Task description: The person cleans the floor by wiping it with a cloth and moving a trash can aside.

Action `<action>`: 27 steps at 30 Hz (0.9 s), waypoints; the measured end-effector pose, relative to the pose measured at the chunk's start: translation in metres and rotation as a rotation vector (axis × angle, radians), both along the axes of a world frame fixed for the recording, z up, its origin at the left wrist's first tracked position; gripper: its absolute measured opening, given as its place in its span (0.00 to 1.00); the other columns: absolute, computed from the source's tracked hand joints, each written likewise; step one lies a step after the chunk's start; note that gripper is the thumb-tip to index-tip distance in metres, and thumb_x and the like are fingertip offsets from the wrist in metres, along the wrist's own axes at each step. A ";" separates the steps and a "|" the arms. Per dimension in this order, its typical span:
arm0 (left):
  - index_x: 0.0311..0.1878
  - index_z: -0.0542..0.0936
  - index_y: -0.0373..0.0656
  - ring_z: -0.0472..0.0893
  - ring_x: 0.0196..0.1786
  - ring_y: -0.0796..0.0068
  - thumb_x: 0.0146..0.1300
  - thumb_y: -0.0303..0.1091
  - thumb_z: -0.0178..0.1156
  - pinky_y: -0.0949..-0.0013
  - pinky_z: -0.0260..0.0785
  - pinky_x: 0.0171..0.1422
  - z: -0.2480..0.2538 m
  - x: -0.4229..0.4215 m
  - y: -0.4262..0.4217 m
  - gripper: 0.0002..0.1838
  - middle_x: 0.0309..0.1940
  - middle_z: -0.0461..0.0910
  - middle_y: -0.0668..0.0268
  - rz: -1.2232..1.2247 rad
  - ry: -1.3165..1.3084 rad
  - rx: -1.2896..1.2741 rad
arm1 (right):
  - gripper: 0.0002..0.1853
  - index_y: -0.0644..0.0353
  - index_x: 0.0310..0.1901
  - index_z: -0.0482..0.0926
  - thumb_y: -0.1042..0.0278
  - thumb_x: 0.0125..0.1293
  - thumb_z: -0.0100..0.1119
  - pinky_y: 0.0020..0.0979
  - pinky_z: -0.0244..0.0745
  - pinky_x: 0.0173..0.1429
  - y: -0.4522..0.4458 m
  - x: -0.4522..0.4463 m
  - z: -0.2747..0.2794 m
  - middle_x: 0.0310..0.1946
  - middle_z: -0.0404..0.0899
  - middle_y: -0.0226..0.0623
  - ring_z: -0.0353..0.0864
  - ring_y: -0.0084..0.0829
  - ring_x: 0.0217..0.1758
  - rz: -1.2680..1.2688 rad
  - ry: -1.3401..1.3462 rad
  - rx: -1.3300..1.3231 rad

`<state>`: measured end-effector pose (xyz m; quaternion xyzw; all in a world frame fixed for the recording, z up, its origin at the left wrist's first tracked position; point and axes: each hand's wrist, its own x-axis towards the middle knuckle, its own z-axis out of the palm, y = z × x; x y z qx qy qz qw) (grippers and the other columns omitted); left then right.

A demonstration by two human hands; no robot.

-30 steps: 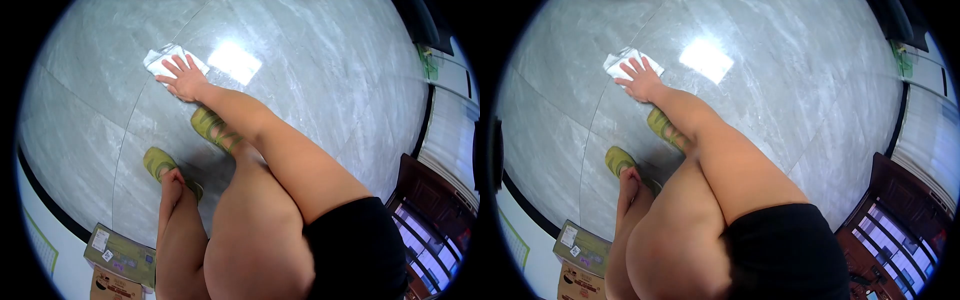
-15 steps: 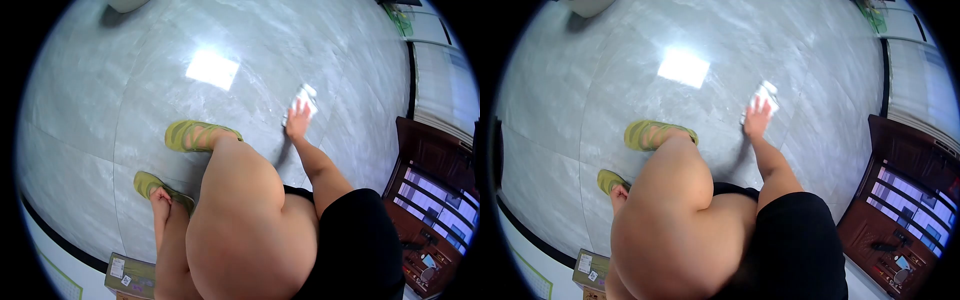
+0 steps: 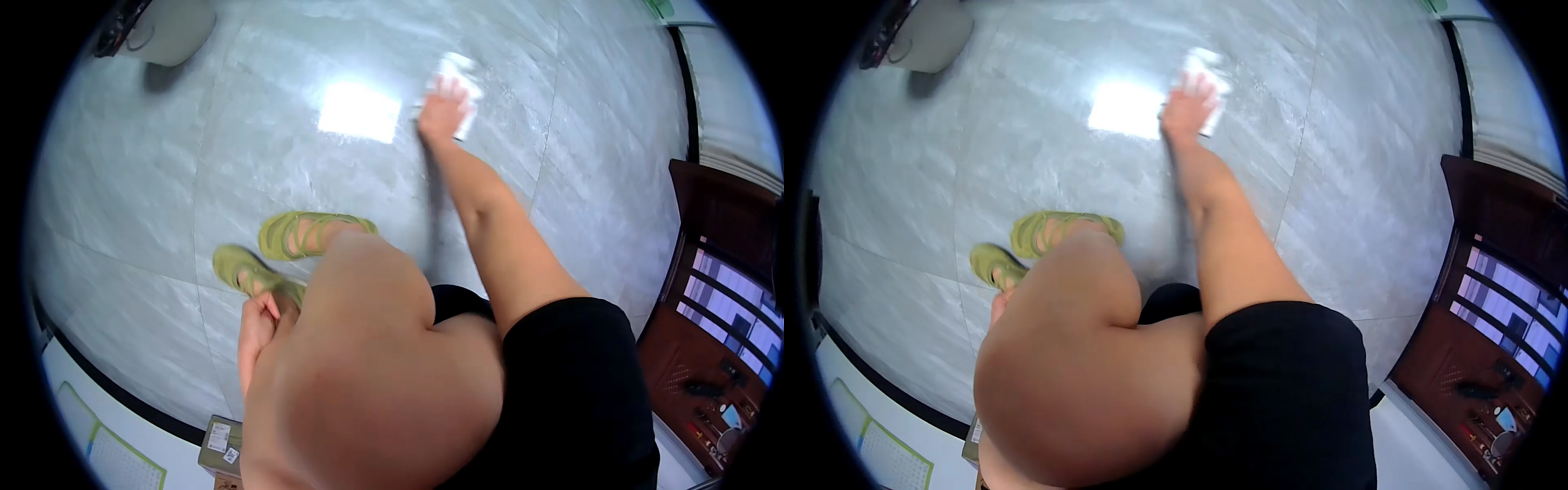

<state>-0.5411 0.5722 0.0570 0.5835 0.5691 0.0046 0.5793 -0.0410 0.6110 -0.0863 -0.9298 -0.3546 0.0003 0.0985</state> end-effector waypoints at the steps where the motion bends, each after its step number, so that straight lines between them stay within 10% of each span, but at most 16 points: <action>1: 0.17 0.70 0.39 0.68 0.24 0.75 0.47 0.11 0.42 0.71 0.61 0.29 -0.001 0.011 0.017 0.13 0.16 0.70 0.66 -0.038 -0.005 0.041 | 0.30 0.46 0.74 0.58 0.53 0.71 0.41 0.62 0.33 0.76 0.025 -0.026 -0.009 0.77 0.46 0.43 0.39 0.53 0.80 0.119 0.019 0.064; 10: 0.20 0.74 0.40 0.78 0.31 0.52 0.47 0.21 0.50 0.60 0.68 0.37 -0.003 0.048 0.071 0.05 0.22 0.77 0.52 -0.372 0.103 0.155 | 0.28 0.29 0.73 0.58 0.44 0.71 0.42 0.56 0.34 0.79 0.079 -0.133 0.011 0.78 0.46 0.33 0.40 0.47 0.81 1.089 0.186 -0.027; 18: 0.21 0.76 0.43 0.78 0.33 0.55 0.48 0.24 0.52 0.60 0.68 0.38 -0.001 0.053 0.080 0.05 0.23 0.78 0.56 -0.379 0.051 0.069 | 0.30 0.42 0.75 0.55 0.55 0.72 0.43 0.59 0.45 0.75 -0.025 0.059 -0.016 0.76 0.48 0.47 0.45 0.50 0.78 0.414 -0.292 -0.317; 19: 0.21 0.76 0.43 0.78 0.33 0.55 0.48 0.24 0.52 0.60 0.67 0.37 -0.002 0.053 0.081 0.05 0.23 0.78 0.56 -0.386 0.044 0.071 | 0.29 0.40 0.75 0.54 0.52 0.73 0.40 0.62 0.43 0.74 -0.036 0.080 -0.034 0.77 0.46 0.46 0.44 0.50 0.79 0.190 -0.076 0.029; 24: 0.22 0.76 0.45 0.78 0.33 0.57 0.47 0.25 0.54 0.60 0.67 0.36 -0.016 0.048 0.085 0.04 0.23 0.78 0.58 -0.428 0.046 0.028 | 0.29 0.36 0.75 0.54 0.48 0.73 0.38 0.66 0.39 0.73 0.022 0.064 -0.017 0.78 0.42 0.44 0.40 0.53 0.79 -0.385 0.114 -0.053; 27: 0.22 0.77 0.45 0.79 0.34 0.57 0.46 0.26 0.55 0.61 0.68 0.37 -0.024 0.051 0.095 0.03 0.24 0.79 0.59 -0.469 -0.034 0.049 | 0.27 0.34 0.73 0.57 0.49 0.73 0.39 0.67 0.36 0.74 0.084 0.012 -0.024 0.78 0.44 0.41 0.39 0.54 0.79 -0.124 0.110 -0.026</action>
